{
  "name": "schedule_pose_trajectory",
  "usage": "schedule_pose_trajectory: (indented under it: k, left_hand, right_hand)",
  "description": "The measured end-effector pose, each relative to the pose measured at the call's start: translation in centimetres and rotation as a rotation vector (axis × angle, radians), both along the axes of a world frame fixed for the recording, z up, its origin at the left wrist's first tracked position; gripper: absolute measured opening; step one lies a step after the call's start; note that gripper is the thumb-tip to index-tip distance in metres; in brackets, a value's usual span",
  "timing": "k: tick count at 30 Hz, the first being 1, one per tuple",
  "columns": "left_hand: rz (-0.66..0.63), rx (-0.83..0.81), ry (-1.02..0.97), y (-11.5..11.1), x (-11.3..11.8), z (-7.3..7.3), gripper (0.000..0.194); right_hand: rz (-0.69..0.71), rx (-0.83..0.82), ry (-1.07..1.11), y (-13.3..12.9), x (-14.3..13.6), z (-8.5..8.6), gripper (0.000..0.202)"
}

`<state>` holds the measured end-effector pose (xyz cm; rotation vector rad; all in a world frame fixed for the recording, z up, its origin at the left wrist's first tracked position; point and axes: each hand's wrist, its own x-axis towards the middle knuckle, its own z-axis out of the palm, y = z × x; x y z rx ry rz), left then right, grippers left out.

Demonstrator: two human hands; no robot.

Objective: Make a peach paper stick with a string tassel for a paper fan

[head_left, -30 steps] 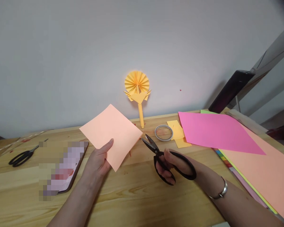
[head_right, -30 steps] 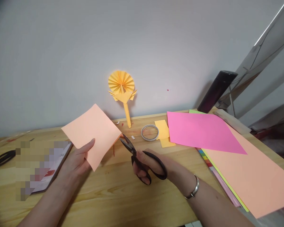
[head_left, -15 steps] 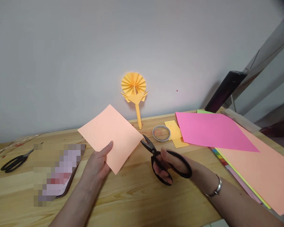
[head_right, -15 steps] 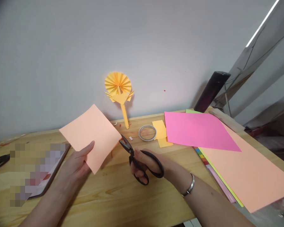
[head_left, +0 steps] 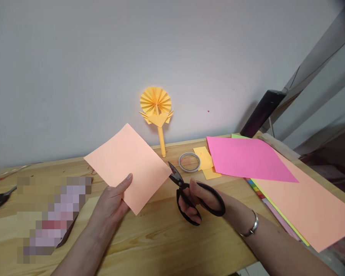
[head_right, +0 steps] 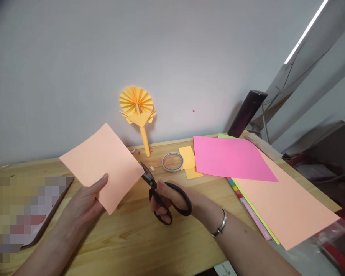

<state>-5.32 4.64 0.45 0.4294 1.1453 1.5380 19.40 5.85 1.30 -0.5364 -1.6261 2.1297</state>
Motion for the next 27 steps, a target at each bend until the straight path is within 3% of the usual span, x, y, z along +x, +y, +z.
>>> schedule_pose_trajectory:
  k: [10, 27]
  left_hand:
    - [0.001, -0.008, 0.006, 0.0, -0.1, -0.1, 0.038]
    - [0.007, 0.002, 0.021, 0.1, -0.4, -0.5, 0.041]
  right_hand:
    - [0.019, 0.030, 0.048, 0.3, 0.0, -1.2, 0.074]
    - [-0.069, 0.084, -0.008, -0.6, 0.2, -1.4, 0.061]
